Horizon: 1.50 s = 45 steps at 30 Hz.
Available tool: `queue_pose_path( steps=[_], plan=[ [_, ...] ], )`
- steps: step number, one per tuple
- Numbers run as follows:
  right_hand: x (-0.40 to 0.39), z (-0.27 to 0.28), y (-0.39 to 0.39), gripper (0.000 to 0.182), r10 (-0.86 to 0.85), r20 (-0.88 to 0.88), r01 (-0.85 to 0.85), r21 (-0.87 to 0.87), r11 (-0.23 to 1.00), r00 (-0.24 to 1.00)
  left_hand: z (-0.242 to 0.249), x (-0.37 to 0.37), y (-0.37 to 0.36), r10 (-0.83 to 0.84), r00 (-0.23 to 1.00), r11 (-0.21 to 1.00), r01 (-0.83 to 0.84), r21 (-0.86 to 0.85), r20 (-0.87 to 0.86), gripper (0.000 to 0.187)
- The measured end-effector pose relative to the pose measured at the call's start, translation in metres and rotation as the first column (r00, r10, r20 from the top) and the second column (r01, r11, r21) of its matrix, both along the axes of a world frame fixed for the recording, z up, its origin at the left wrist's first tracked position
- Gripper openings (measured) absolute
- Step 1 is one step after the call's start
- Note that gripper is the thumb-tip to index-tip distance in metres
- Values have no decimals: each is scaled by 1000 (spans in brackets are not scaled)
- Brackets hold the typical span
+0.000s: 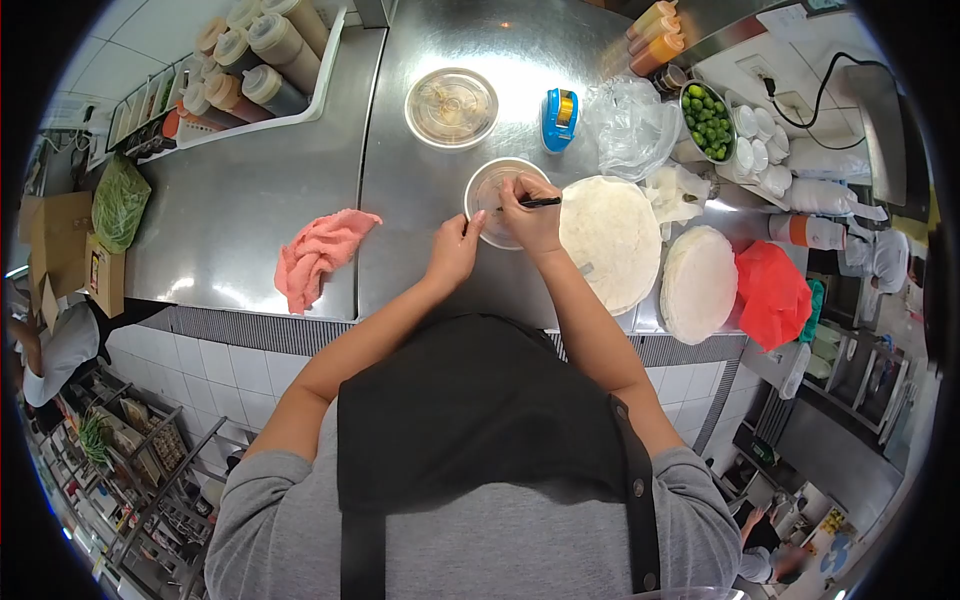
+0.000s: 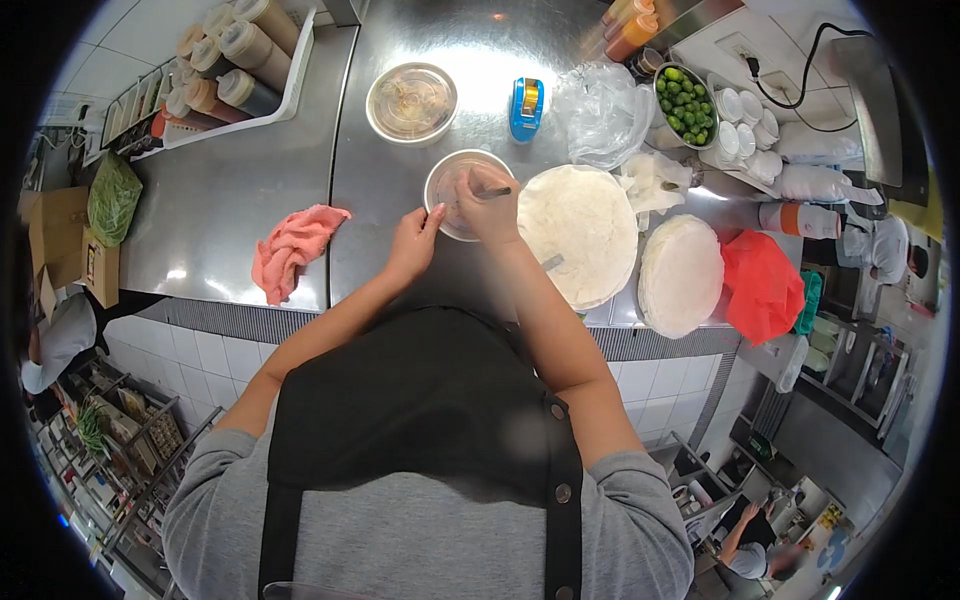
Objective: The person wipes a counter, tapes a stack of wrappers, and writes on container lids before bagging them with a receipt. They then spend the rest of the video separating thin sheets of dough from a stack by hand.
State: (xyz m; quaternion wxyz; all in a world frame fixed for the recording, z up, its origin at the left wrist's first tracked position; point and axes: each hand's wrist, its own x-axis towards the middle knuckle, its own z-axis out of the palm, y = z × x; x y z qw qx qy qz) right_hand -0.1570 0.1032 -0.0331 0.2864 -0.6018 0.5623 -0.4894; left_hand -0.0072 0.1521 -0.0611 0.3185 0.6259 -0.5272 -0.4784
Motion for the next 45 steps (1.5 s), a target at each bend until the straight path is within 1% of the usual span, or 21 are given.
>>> queue_pose_path(
  steps=[1,3,4,6,7,9,12,16,18,19,21,22,23,25,29,31,32,34,37,41,45],
  plan=[
    [0,-1,1,30,0,2,0,0,1000,1000,1,0,0,-6,1000,1000,6,-2,4,54],
    [-2,-2,2,29,64,-71,-61,35,997,995,5,0,0,-8,1000,1000,8,8,2,54],
    [-4,-5,2,29,61,-70,-59,34,998,996,7,-1,0,-7,1000,1000,7,18,0,55],
    [-5,-6,-1,38,-2,96,-1,26,1000,995,4,-1,-1,-9,1000,1000,9,21,1,54],
    [-4,-5,-2,38,-1,98,-2,25,1000,995,2,0,-1,-11,1000,1000,11,26,2,54],
    [-4,-2,-1,38,22,37,-21,-30,999,999,4,0,-1,-9,1000,999,9,35,3,54],
    [-1,-1,1,39,25,-1,-25,-31,999,1000,5,0,-1,-11,1000,999,11,43,3,54],
    [-2,-2,0,40,23,-13,-24,-86,996,1000,0,0,1,16,1000,1000,-16,13,-22,55],
    [-6,-6,0,41,6,45,-10,86,996,999,-4,0,0,-1,1000,999,2,32,-9,54],
    [-11,-12,-2,41,5,46,-8,85,996,999,-6,1,-1,-17,1000,999,16,51,1,54],
    [-18,-16,-8,41,-13,113,2,98,995,994,-4,1,-1,-16,1000,999,16,51,-6,54],
    [-18,-13,-8,40,1,72,-7,74,997,997,-2,1,-1,-16,1000,998,16,53,-13,54],
    [-18,-10,-8,40,-2,72,-3,75,997,997,1,1,-1,-19,1000,998,20,53,-12,54],
    [-14,-2,-7,39,42,-25,-44,-77,996,999,7,0,-1,-6,1000,998,5,69,11,54],
    [-15,-1,-6,37,21,-27,-22,-25,999,999,4,2,-2,-17,1000,998,17,64,1,54],
    [-12,0,-5,37,-10,37,8,38,999,999,2,2,-1,-19,1000,996,17,90,24,55],
    [-12,1,-5,37,-14,36,12,37,999,999,0,2,-2,-23,999,996,21,89,23,55],
    [-10,6,-6,36,-5,5,5,-81,997,1000,-3,2,-2,-21,999,995,18,102,27,56],
    [-11,4,-6,37,-32,21,33,-28,999,999,-4,2,-1,-2,1000,996,4,87,-20,56],
    [-12,5,-6,37,-35,14,36,-51,998,999,-2,2,-1,-6,1000,995,6,99,-3,56],
    [-10,7,-7,37,-32,-14,31,-63,998,999,-7,2,0,4,1000,995,-1,96,-29,56]
  ],
)
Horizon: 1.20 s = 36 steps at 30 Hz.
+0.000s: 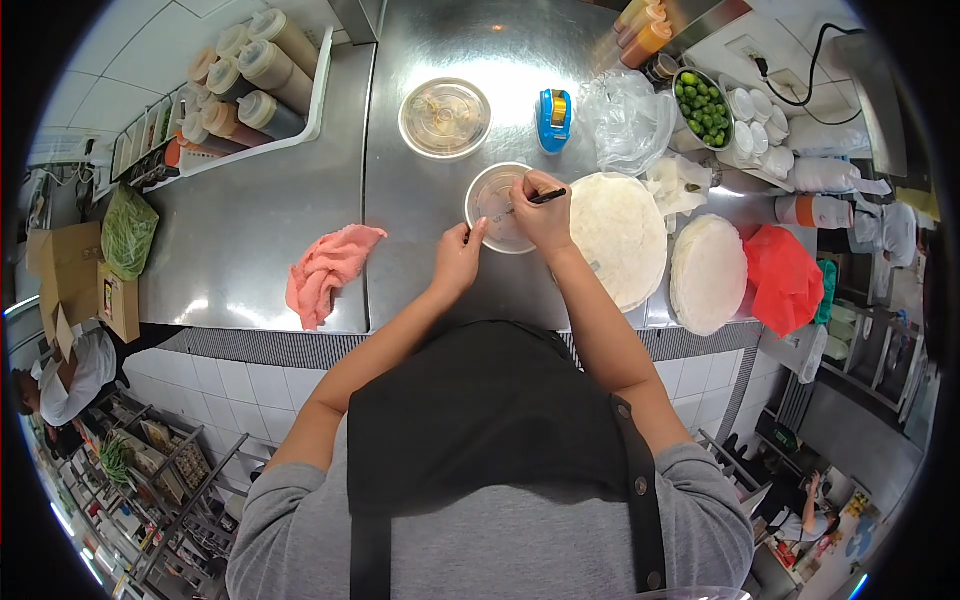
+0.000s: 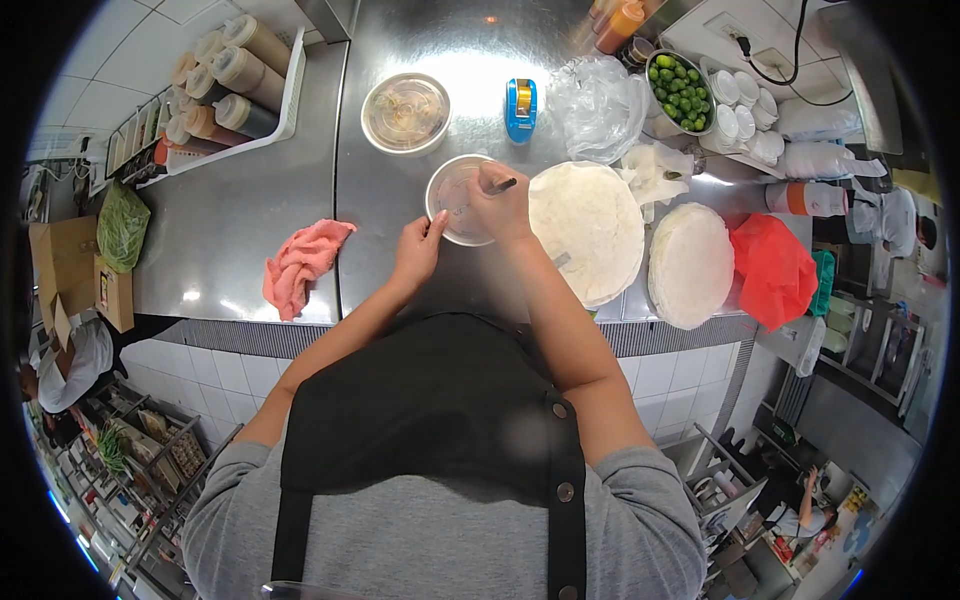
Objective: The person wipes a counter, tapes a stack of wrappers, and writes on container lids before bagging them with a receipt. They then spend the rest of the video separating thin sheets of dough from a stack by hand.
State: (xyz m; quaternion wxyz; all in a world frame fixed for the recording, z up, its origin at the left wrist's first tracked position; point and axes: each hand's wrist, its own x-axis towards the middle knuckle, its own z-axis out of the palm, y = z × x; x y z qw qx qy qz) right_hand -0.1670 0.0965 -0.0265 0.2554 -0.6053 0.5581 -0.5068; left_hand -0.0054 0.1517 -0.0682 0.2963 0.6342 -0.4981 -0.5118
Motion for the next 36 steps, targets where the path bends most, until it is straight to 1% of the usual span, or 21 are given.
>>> queue_pose_path(
  steps=[2,4,5,7,8,10,11,13,14,16,20,22,23,25,28,32,34,35,36],
  plan=[
    [-1,-3,0,37,-14,2,14,0,1000,1000,1,0,1,7,1000,1000,-7,1,-7,56],
    [-4,-3,-1,37,-57,30,55,62,997,998,1,0,0,-7,1000,1000,7,-24,8,55],
    [-4,-4,-1,37,-56,29,54,60,997,998,1,0,0,-6,1000,1000,6,-26,7,55],
    [-1,-1,-1,37,-15,6,15,-18,1000,1000,5,-1,0,6,1000,1000,-7,-9,-10,55],
    [-3,-1,0,37,-15,6,15,-19,1000,1000,5,-1,0,6,1000,1000,-6,-10,-10,55],
    [-7,-1,1,25,-25,-37,28,99,995,999,5,-1,0,11,1000,1000,-11,-5,-22,55],
    [-7,-2,1,25,-23,-36,26,97,995,999,5,-1,0,13,1000,1000,-14,-7,-22,55],
    [-3,0,0,36,-39,11,39,29,999,999,1,-2,1,26,998,998,-29,-64,-48,51],
    [-1,0,0,36,-41,12,41,27,999,999,-1,-2,1,25,999,997,-28,-66,-47,51],
    [0,1,-1,36,-34,7,35,-34,999,999,-1,-1,1,21,999,999,-23,-43,-40,51],
    [-1,1,2,36,-42,4,42,-46,998,999,6,0,1,7,1000,1000,-7,-13,-26,55],
    [-1,3,2,35,-108,70,106,28,994,992,6,-1,1,26,999,1000,-26,-4,-46,55],
    [-2,3,2,35,-108,72,106,27,994,992,5,-1,0,25,999,1000,-26,-5,-45,55],
    [-2,1,1,29,-60,-24,61,17,998,998,1,0,0,6,999,1000,-7,-9,-38,56],
    [-5,1,3,30,-74,-7,75,58,996,997,0,0,0,8,1000,1000,-8,11,-29,56],
    [-1,-1,0,35,-110,36,109,11,994,993,-2,0,1,11,999,1000,-10,19,-41,57],
    [0,-1,-1,36,-91,-18,89,-80,993,996,0,1,0,-8,1000,1000,8,15,4,57],
    [0,-2,0,36,-91,-17,89,-81,993,996,1,1,0,-8,1000,1000,8,14,5,57],
    [-1,-2,2,33,-125,2,125,-39,991,992,4,0,0,1,1000,1000,0,8,-17,57]
  ],
)
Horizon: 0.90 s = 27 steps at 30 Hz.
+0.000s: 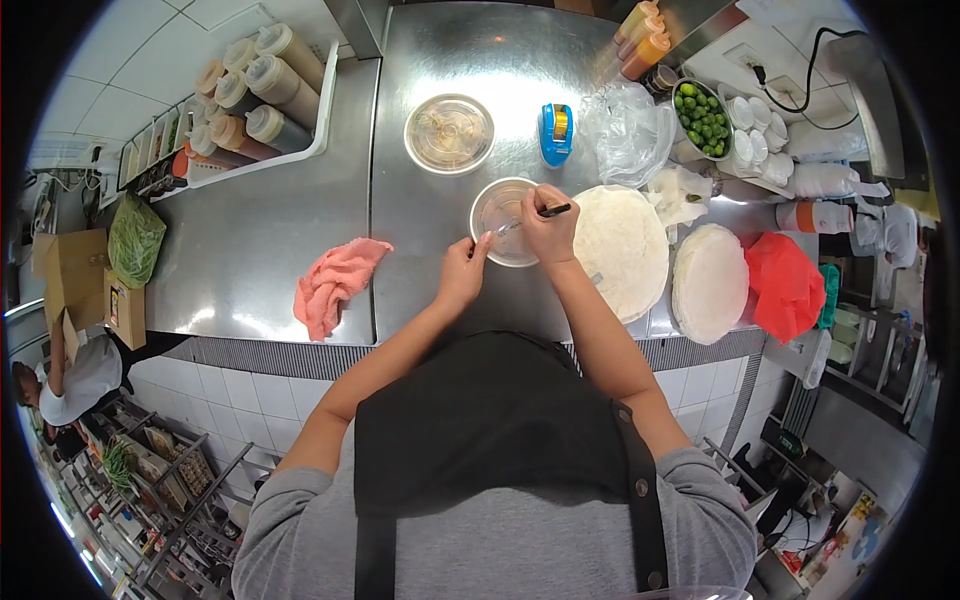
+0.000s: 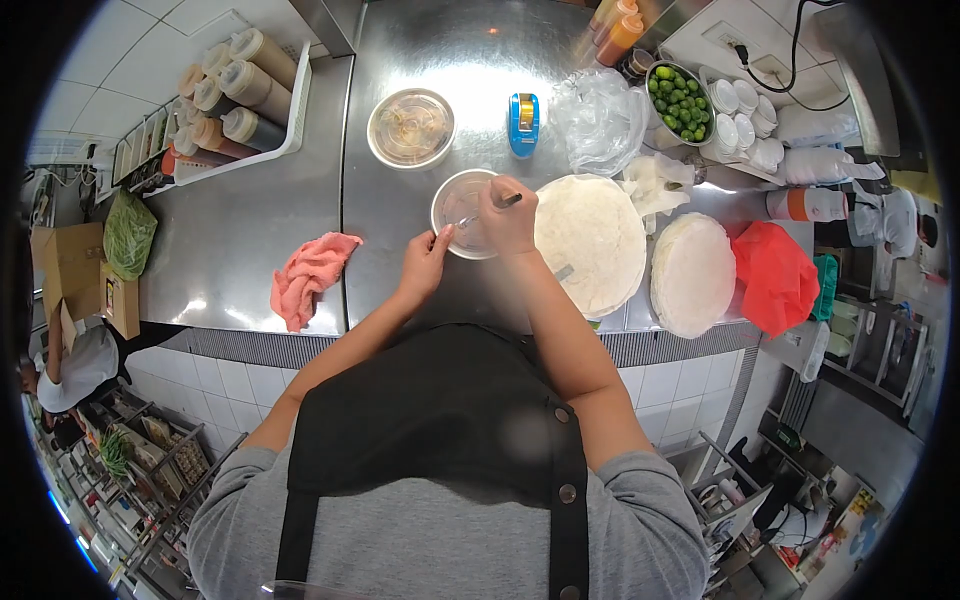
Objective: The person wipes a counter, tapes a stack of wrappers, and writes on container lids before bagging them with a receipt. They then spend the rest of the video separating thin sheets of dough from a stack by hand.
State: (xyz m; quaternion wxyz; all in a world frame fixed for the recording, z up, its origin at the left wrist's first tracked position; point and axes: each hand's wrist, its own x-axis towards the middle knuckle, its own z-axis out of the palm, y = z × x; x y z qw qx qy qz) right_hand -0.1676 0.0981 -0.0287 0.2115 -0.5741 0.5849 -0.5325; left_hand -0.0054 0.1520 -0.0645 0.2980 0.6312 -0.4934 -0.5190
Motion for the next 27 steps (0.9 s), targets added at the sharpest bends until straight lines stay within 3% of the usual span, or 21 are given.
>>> queue_pose_path(
  steps=[5,7,20,23,26,27],
  plan=[
    [-7,1,-4,31,-52,-13,53,74,996,999,0,0,1,12,1000,1000,-12,6,-21,56],
    [-8,-1,-6,37,-10,-39,10,2,1000,999,3,-1,0,14,1000,1000,-14,-5,-8,56],
    [-8,-2,-4,31,-6,-26,8,67,998,1000,2,-1,0,7,1000,1000,-7,0,-4,56],
    [-11,-10,-4,38,-20,-10,20,-2,1000,1000,0,-1,0,10,1000,1000,-11,-24,-22,58],
    [-21,-12,-3,35,-71,142,71,7,997,987,-21,0,1,15,999,999,-12,49,-49,60],
    [-25,-9,-2,36,-108,310,90,71,993,945,-29,-2,0,14,998,998,-10,66,-66,61]
  ],
)
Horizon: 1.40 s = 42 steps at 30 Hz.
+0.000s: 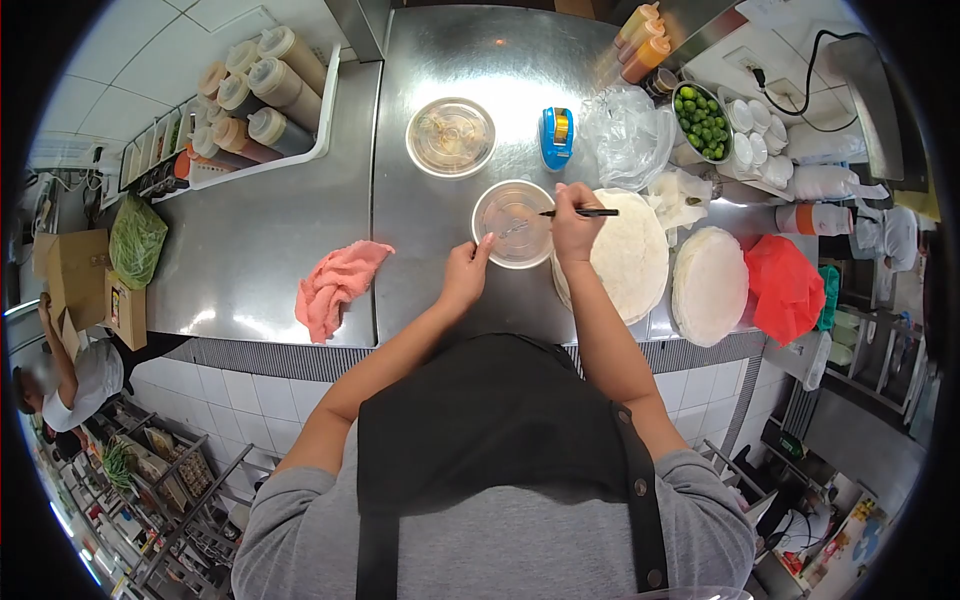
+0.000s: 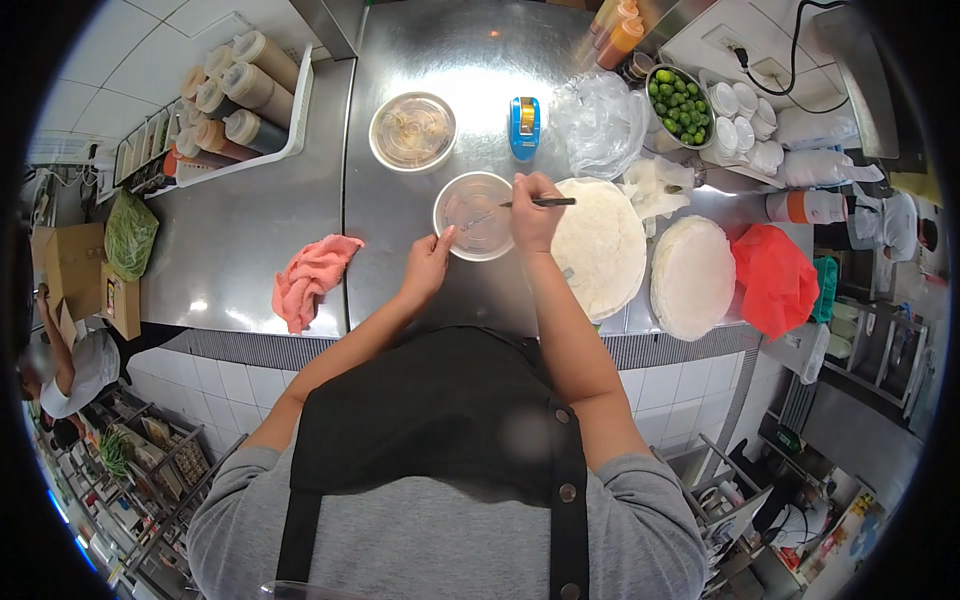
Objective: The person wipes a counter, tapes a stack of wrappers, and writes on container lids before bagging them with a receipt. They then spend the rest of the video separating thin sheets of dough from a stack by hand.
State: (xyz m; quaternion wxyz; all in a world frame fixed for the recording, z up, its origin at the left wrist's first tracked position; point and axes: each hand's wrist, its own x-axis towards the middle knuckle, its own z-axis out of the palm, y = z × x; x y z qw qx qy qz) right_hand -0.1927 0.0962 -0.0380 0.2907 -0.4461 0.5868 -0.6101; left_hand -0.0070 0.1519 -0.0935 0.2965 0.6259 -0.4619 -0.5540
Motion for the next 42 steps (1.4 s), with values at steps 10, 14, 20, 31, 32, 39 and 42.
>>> queue_pose_path(
  steps=[10,14,20,31,32,39,42],
  plan=[
    [14,18,36,26,253,-588,-390,-118,913,769,19,55,-132,600,799,787,-597,-158,-31,67],
    [23,17,31,28,308,-659,-469,-76,880,686,21,72,-157,376,864,883,-225,-411,335,66],
    [11,10,1,32,275,-690,-495,-139,858,670,33,78,-114,194,945,941,-103,-322,264,51],
    [19,41,-5,23,136,-599,-282,-157,947,789,48,52,-3,283,956,959,-280,41,-84,42],
    [24,41,-9,23,188,-512,-297,-139,945,838,50,50,5,256,955,966,-248,66,-148,41],
    [67,40,-31,55,472,67,-473,-11,881,879,71,65,11,229,951,944,-165,285,-206,43],
    [85,35,-31,57,436,512,-542,71,837,740,61,67,-9,315,940,942,-292,167,-129,47]
  ],
)
